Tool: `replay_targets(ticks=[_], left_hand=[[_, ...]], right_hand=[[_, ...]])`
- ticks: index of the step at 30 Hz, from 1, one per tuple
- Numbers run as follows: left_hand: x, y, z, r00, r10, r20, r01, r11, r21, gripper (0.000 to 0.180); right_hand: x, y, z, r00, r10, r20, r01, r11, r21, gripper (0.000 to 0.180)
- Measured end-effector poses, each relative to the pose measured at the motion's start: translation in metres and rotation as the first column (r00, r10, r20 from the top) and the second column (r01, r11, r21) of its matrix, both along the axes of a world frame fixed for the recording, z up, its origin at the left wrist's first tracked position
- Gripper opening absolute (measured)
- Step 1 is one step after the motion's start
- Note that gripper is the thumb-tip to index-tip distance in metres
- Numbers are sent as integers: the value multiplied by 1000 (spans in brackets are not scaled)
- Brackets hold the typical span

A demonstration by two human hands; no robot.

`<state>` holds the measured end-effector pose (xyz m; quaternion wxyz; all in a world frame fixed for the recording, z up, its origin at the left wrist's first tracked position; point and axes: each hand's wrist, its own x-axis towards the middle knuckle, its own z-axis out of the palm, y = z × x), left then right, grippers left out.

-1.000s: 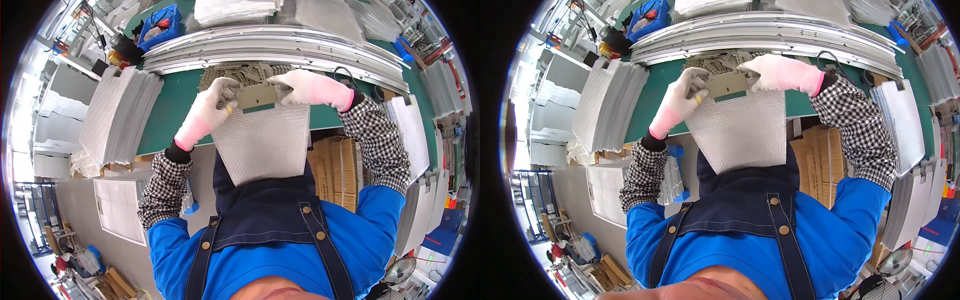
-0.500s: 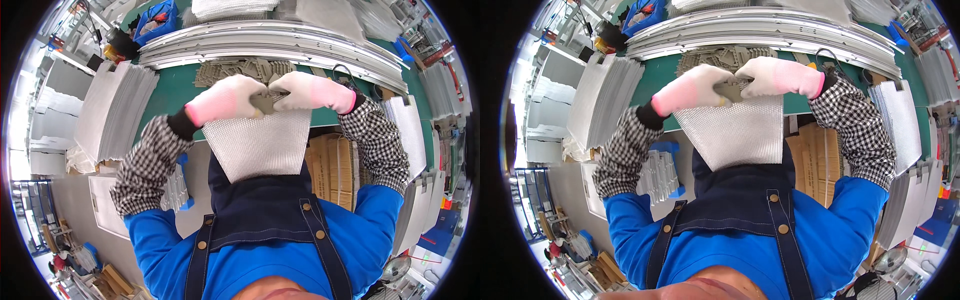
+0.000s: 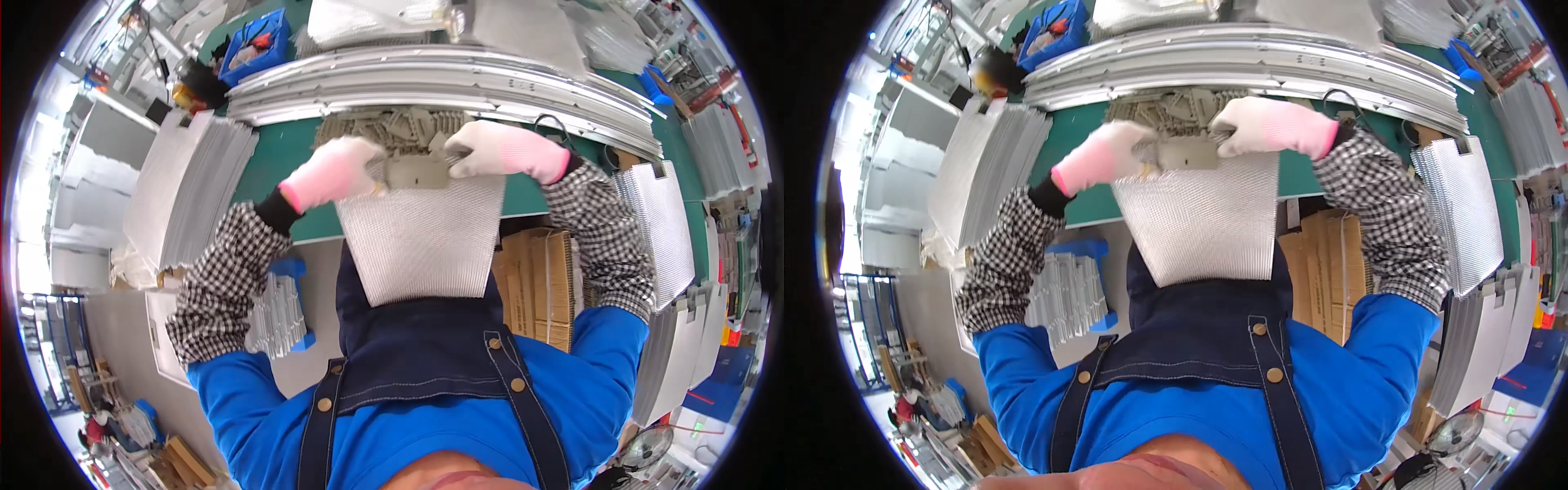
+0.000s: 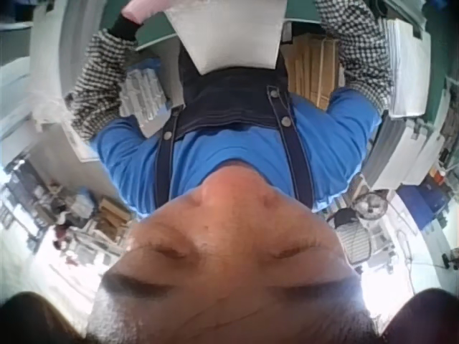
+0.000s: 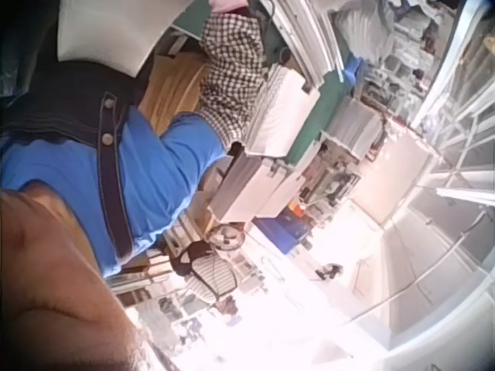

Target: The person assembles white mesh panels by inserting mesh sheets into white frames. They pick up a mesh sheet, align it with a frame, and press the edges to secure it. The person repeats this process for multiple units, stacking the finished panels on the table.

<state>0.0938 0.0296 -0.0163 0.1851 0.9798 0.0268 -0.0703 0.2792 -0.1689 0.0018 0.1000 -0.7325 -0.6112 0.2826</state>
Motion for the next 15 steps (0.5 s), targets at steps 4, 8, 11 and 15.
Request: replay_targets(ticks=[4, 8, 11, 15], left_hand=[[-4, 15, -10, 997, 53, -51, -63, 972, -225, 49], [1, 21, -1, 978, 35, -205, -82, 971, -223, 39], [-4, 30, 1, 974, 55, -218, -132, 925, -357, 39], [-34, 42, -24, 949, 313, -34, -214, 563, -798, 46]], right_hand=[[-12, 20, -11, 989, 92, -113, -65, 973, 223, 54], [-22, 37, -24, 981, 190, -32, -183, 970, 160, 51], [-3, 39, -34, 982, 181, -58, -169, 970, 172, 48], [73, 13, -55, 998, -57, 37, 39, 923, 384, 50]])
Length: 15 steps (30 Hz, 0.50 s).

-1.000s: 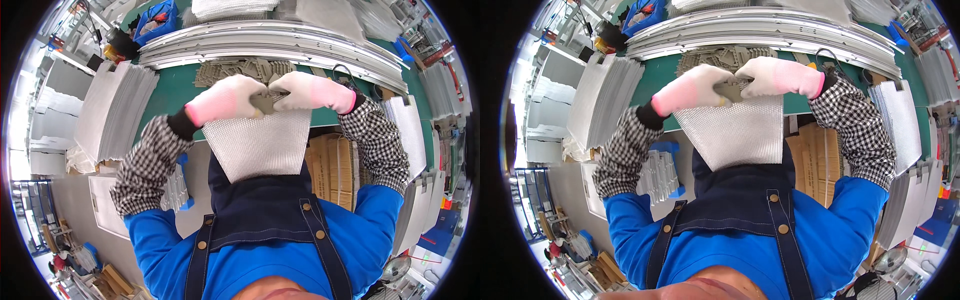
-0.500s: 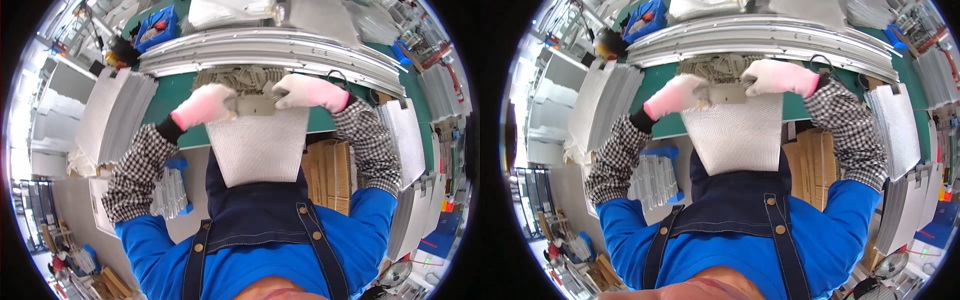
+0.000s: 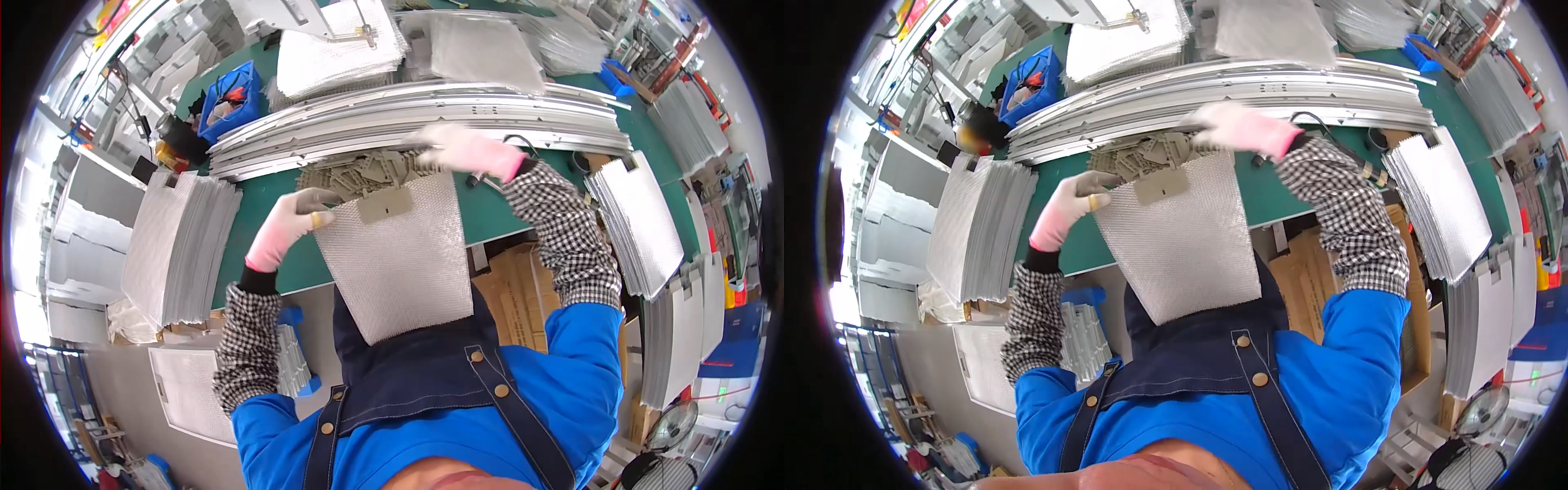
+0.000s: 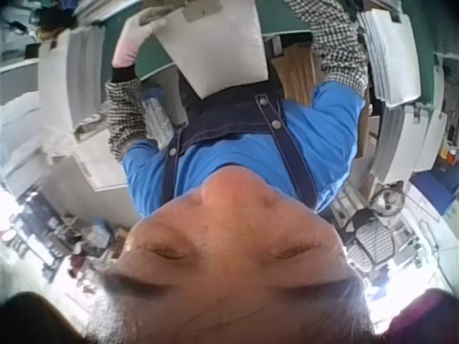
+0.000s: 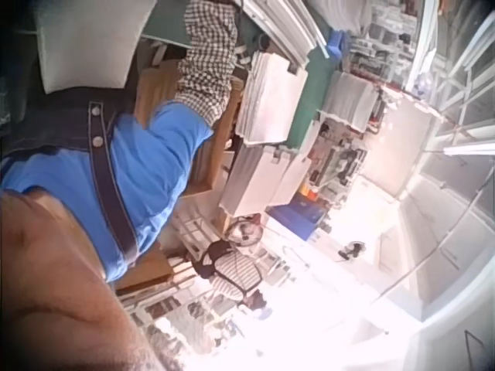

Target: The person assembles white mesh panels by inserting mesh sheets into white frames. They pick up a mesh sheet, align it with a frame, and press the edges to secure it. The person repeats this process for multiple units, stacking the finished panels on the table.

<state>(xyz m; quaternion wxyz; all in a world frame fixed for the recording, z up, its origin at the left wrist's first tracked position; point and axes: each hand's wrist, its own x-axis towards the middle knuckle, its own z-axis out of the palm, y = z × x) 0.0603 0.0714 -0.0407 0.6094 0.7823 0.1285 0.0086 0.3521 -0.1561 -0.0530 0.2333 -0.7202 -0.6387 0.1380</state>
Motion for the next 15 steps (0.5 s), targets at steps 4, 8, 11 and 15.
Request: replay_targets(ticks=[4, 8, 11, 15], left_hand=[[-25, -9, -52, 961, 245, 126, -219, 957, -190, 51], [-30, -20, -83, 905, 366, 216, -270, 887, -375, 50], [-27, -25, -85, 896, 379, 230, -271, 878, -394, 49], [-25, -27, -81, 895, 390, 218, -284, 874, -395, 50]], right_hand=[[96, -40, -27, 664, -295, 688, 585, 777, -232, 36], [146, -68, -38, 836, -342, 429, 466, 856, -225, 48], [147, -61, -43, 721, -505, 474, 577, 817, -9, 40], [131, -55, -49, 608, -509, 610, 661, 750, -33, 34]])
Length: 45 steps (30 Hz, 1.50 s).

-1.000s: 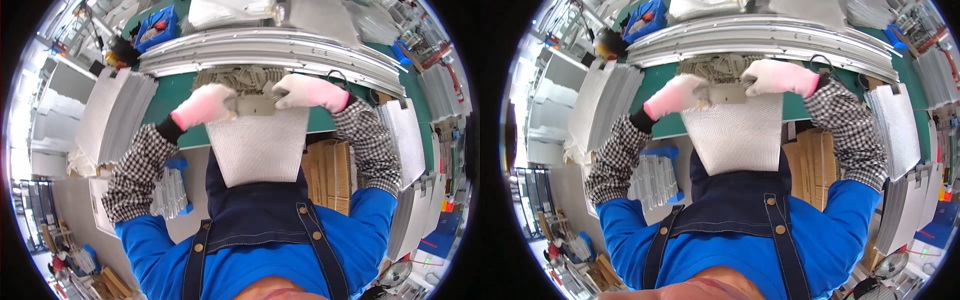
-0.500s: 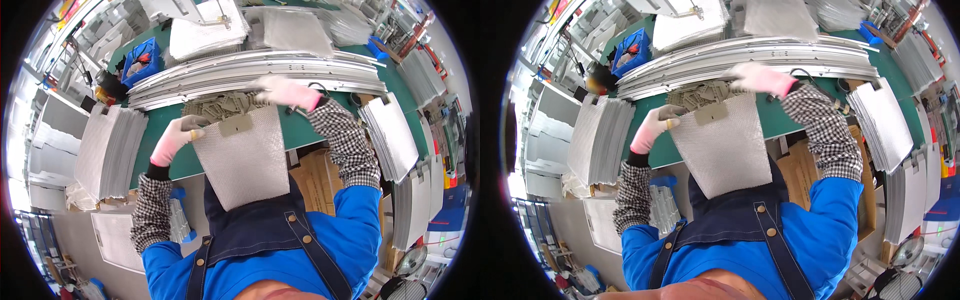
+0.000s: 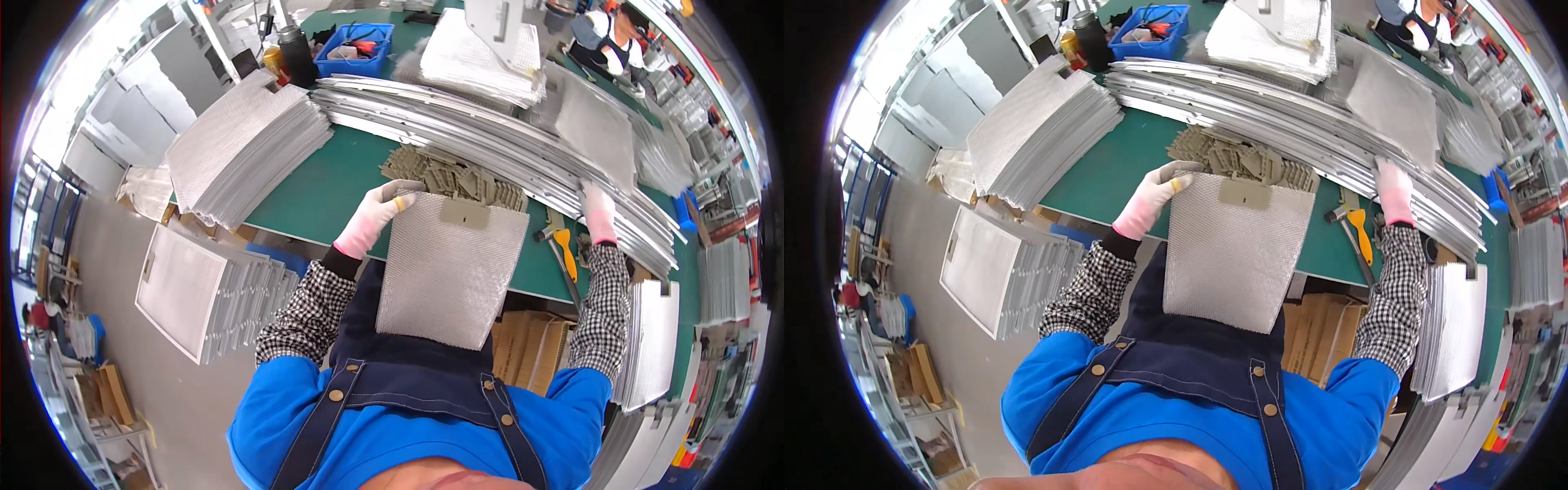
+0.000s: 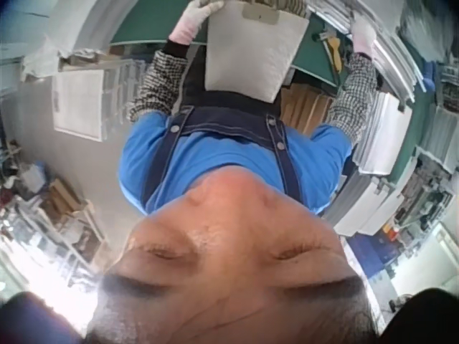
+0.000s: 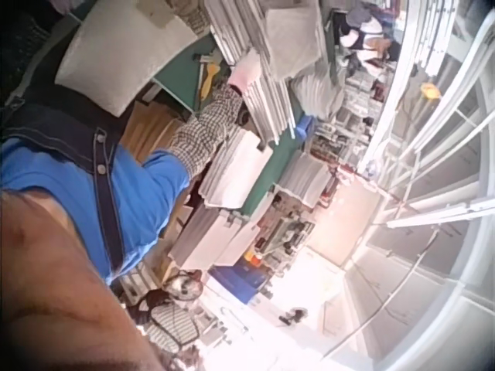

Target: The person assembles white mesh panels by inserting mesh sheets into white frames. They pick up a mesh sheet, align it with a frame, and press the edges to secure it. The person repeats this process for multiple units, stacking the finished panels on the table.

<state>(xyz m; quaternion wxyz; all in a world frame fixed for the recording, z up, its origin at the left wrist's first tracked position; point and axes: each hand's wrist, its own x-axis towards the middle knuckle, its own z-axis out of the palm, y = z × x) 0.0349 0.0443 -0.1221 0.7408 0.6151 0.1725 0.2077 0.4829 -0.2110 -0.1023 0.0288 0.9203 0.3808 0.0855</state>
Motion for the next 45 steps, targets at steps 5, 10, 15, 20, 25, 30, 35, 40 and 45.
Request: replay_targets(ticks=[5, 10, 15, 20, 25, 30, 35, 40, 45], left_hand=[[-2, -6, 0, 999, 34, 30, -34, 999, -1, 49], [-1, -15, 3, 997, 56, 48, -55, 998, -26, 39], [-4, -14, 6, 997, 76, 29, -76, 997, -4, 39], [-12, -19, 1, 991, 131, 5, -130, 986, 107, 41], [-9, -22, 5, 992, 110, 67, -117, 987, 110, 42], [-7, -26, 13, 990, 128, 58, -135, 980, 144, 35], [-11, -38, 15, 962, 273, 19, -269, 926, 266, 38], [-10, -46, 26, 981, 196, 0, -196, 980, 35, 36], [-12, -64, 38, 973, 228, 46, -226, 973, -50, 29]], right_hand=[[-2, -17, 1, 925, 167, 342, -195, 980, 49, 27], [-6, -6, 0, 925, 185, 332, -182, 982, -41, 20], [-30, 11, -3, 954, 131, 270, -130, 991, -19, 21], [-33, 13, 1, 927, 193, 321, -216, 976, 37, 14], [-41, 17, 13, 927, 207, 314, -244, 966, 85, 16], [-54, -18, 80, 784, 326, 528, -456, 880, 135, 12], [-46, -98, 140, 729, 384, 567, -534, 837, 120, 27], [-93, -115, 120, 913, 406, 43, -403, 878, 259, 25], [-166, -51, 110, 833, 550, -53, -497, 787, 366, 22]])
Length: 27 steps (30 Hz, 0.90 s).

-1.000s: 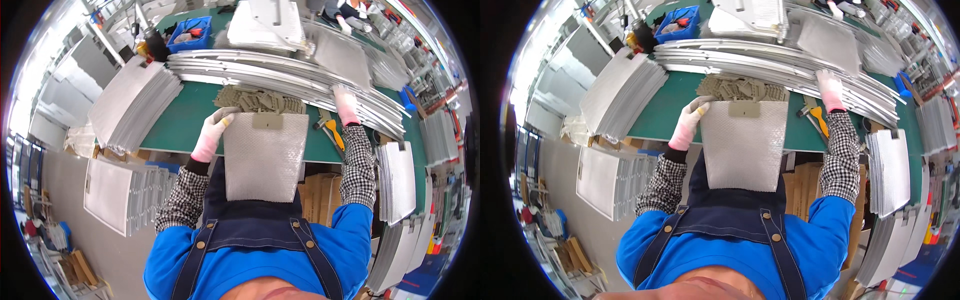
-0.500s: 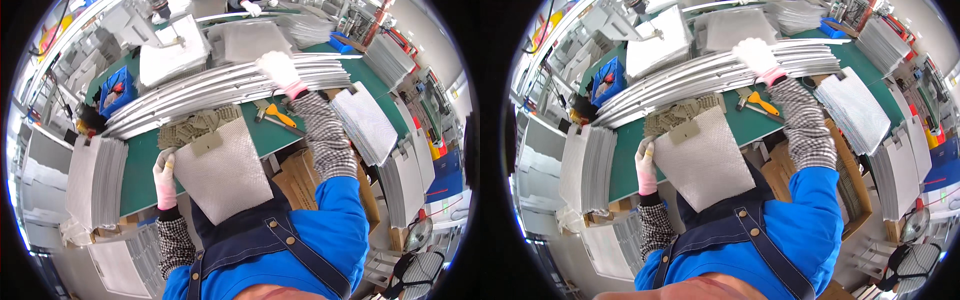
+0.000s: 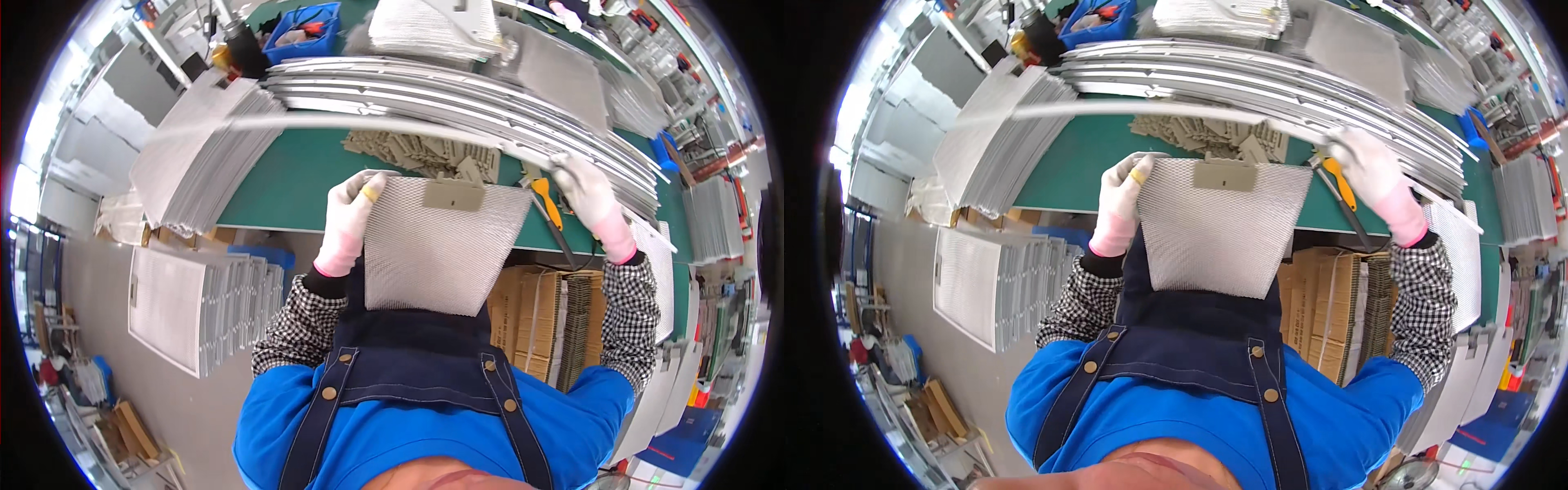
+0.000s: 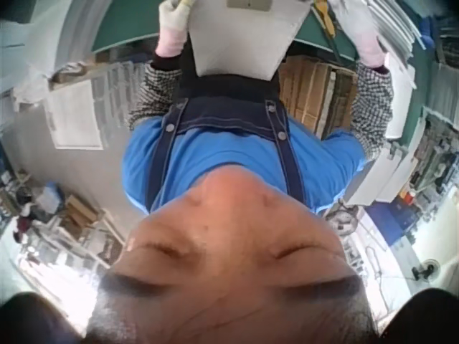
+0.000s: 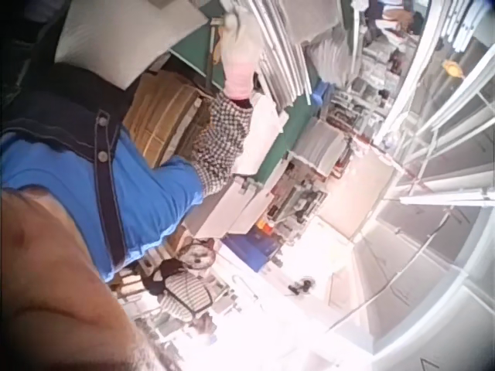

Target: The person assembles white mesh panels by inserting mesh sheets into white frames. They pick up a mesh sheet, align it with a frame, and press the edges to secure it. The person repeats this process for multiple units, stacking the finished panels on the table.

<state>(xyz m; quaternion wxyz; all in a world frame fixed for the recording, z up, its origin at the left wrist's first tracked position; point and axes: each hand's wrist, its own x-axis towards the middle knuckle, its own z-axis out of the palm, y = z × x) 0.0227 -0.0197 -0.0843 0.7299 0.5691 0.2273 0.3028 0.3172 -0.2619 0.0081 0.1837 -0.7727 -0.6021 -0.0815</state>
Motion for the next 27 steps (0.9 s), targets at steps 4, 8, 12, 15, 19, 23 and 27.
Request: replay_targets(ticks=[4, 8, 12, 15, 19, 23, 27], left_hand=[[-1, -8, 2, 996, 93, 1, -92, 992, 85, 28], [-2, -7, -1, 969, 183, -167, -153, 973, 173, 32], [-3, -10, -5, 979, 190, -77, -182, 978, 100, 29], [-4, -12, -3, 985, 173, 10, -173, 983, 60, 27], [-3, -13, 5, 995, 92, 45, -91, 996, -19, 26], [-2, -12, 12, 1000, -5, 25, 3, 999, 53, 41], [-9, -5, 10, 993, -70, 91, 72, 997, -24, 59]], right_hand=[[-52, 79, -4, 948, 307, -86, -305, 952, 39, 21], [-97, 136, -19, 899, 436, -40, -431, 898, 84, 20], [-100, 146, -14, 878, 439, -193, -457, 887, -60, 21], [-85, 133, 2, 818, 393, -421, -497, 850, -174, 24], [-76, 120, 14, 768, 307, -563, -522, 809, -271, 26], [-86, 123, 5, 734, 318, -600, -540, 809, -231, 28], [-75, 112, 1, 761, 343, -550, -541, 804, -246, 34]])
